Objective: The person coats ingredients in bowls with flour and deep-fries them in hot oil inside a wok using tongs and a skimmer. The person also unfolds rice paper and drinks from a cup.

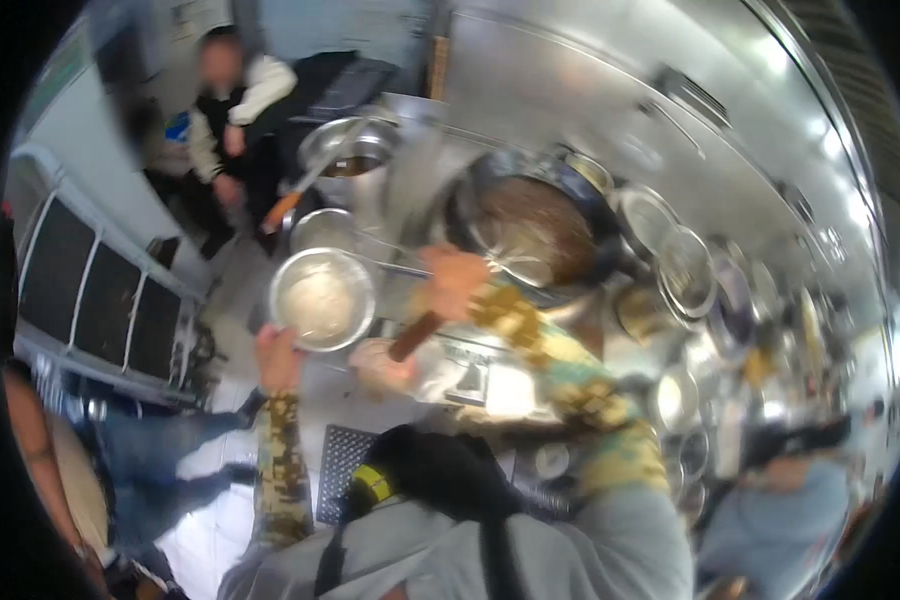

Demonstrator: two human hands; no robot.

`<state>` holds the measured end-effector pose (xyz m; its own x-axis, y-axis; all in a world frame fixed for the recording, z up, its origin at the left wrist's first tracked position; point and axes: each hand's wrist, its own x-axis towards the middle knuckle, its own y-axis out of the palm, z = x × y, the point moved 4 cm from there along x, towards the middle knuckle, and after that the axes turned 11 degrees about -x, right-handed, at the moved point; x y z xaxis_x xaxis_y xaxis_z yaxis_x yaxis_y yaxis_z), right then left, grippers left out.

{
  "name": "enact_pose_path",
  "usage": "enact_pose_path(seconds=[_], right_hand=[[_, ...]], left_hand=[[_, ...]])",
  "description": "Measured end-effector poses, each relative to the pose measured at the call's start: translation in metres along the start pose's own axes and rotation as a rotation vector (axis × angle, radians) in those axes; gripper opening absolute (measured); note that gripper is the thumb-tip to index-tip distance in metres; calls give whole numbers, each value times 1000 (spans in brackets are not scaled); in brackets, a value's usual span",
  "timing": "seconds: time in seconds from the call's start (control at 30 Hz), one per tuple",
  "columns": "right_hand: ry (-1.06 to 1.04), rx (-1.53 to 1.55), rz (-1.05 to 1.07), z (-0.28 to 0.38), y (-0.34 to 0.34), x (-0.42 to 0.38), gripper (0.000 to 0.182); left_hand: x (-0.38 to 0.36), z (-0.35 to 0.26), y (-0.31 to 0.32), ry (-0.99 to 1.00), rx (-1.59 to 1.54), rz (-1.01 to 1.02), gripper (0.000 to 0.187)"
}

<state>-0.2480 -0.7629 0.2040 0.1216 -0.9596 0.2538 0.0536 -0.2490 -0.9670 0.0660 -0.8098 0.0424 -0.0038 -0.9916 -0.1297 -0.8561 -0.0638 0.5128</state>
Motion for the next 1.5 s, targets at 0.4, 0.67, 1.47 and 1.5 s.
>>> enact_pose_path(seconds=[0.4,0.67,1.47,1.5], right_hand=[[-233,-495,-217,-37,-147,-50,23],[-165,-594,-51,-76,-181,-40,20],[253,-685,4,-218,-215,-30,21],[331,-677,66,-233,-202,-29,21]], left_hand=[[-4,-15,160,109,-117,378,18],[7,3,224,25,-191,381,18],[58,35,268,-180,-102,241,14],[55,34,267,-151,-149,241,14]])
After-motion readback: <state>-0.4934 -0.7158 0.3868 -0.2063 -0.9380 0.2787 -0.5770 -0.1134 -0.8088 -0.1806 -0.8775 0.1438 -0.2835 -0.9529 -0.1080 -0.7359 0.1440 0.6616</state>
